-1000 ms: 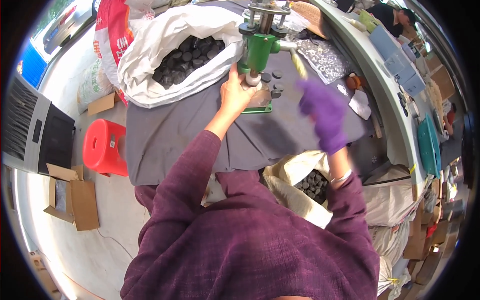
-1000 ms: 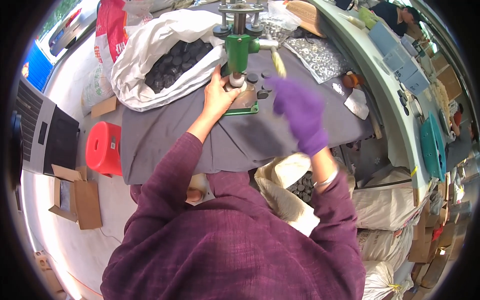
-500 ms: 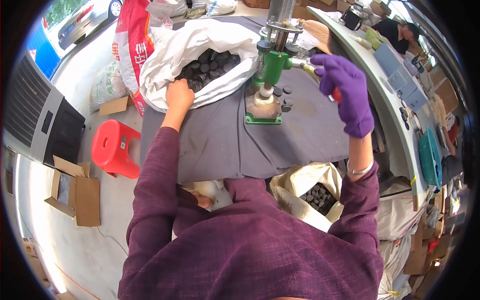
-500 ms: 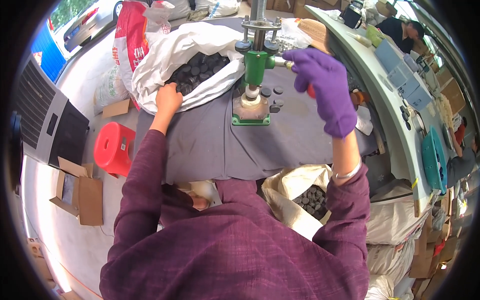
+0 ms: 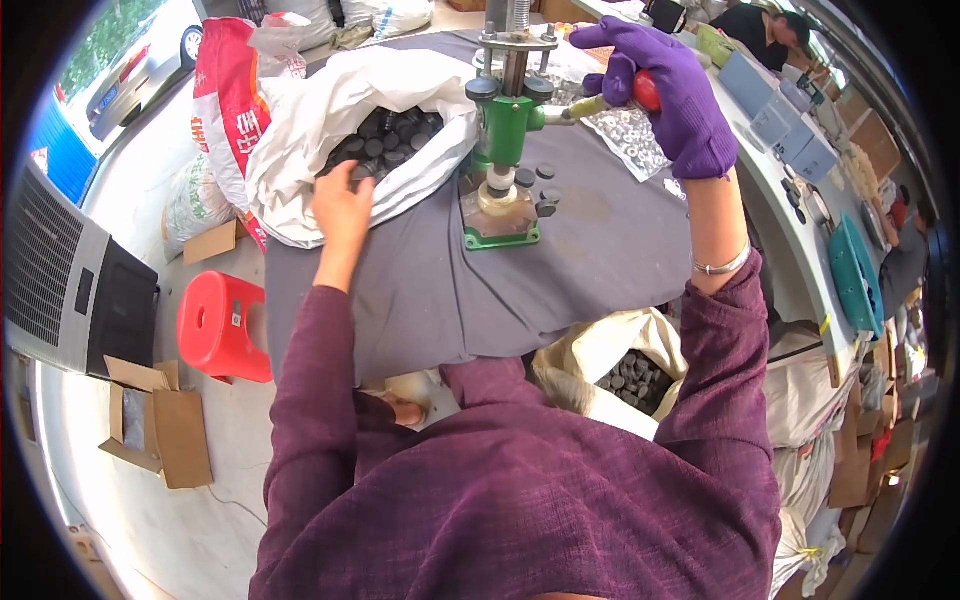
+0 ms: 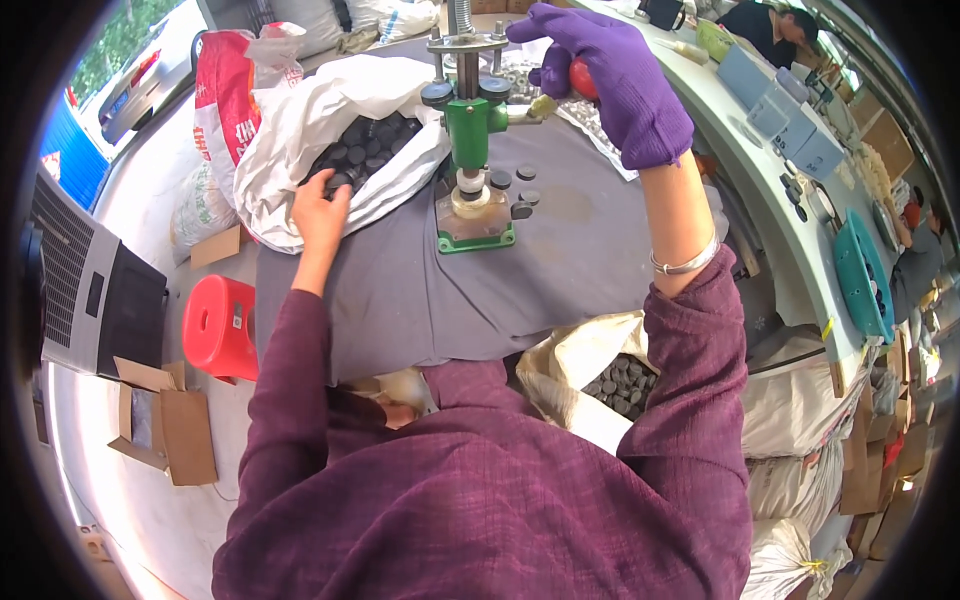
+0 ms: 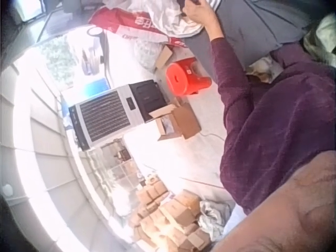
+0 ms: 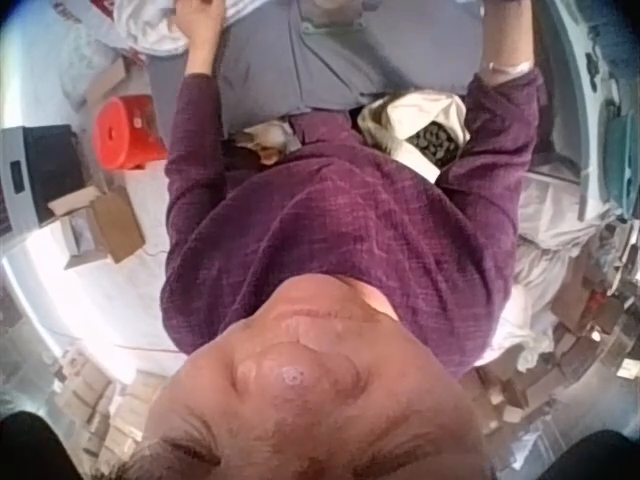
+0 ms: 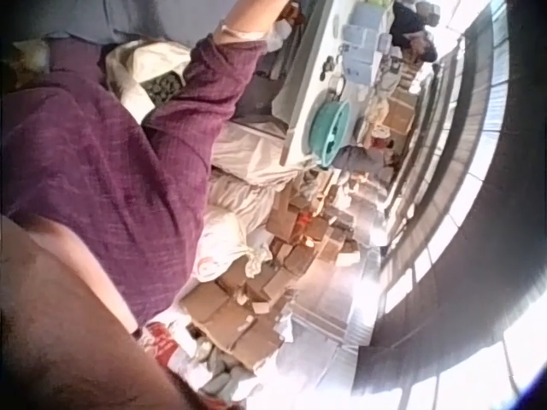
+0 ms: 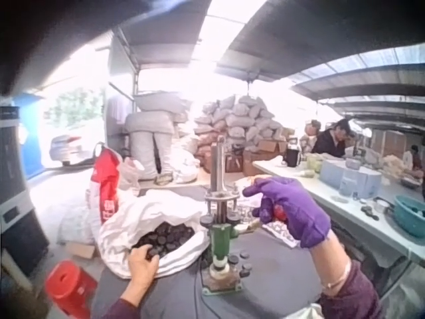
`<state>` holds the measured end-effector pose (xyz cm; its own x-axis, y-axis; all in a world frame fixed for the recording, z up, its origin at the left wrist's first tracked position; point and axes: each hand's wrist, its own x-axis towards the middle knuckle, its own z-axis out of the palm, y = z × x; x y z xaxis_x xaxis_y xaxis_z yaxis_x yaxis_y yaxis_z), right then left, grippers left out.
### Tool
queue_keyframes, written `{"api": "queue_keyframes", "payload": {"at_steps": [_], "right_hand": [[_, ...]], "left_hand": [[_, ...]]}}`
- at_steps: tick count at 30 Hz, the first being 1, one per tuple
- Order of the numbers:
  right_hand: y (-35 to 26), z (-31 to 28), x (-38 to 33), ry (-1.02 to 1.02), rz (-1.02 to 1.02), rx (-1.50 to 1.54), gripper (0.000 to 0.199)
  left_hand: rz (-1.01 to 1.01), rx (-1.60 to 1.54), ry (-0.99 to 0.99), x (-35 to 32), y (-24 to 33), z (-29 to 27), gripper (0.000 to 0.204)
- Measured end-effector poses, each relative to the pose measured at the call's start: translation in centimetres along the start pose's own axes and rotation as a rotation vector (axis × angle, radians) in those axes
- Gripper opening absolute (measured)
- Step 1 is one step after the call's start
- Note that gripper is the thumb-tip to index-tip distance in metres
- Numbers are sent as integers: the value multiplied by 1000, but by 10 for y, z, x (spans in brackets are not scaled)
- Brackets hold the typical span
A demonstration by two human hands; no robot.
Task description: The person processes small black circular discs using a manual hand press.
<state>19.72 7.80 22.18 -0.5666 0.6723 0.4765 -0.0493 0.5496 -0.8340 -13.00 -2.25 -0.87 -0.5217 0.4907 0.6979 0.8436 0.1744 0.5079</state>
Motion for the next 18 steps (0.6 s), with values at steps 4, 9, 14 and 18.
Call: {"api": "queue_keyframes", "payload": {"at_steps": [4,9,14,18], "right_hand": [[1,-8,-2,-41,-57,23,33],[2,-1,-2,-50,-73,51,33],[-17,10,-4,101,173,177,26],[-5,0,-10,9,24,109,29]], "left_hand": [[68,-412,-178,-39,80,17,58],[24,-407,-310,-58,111,46,68],[5,-361,-339,-62,120,59,70],[10,-358,-347,-61,122,71,74]]}}
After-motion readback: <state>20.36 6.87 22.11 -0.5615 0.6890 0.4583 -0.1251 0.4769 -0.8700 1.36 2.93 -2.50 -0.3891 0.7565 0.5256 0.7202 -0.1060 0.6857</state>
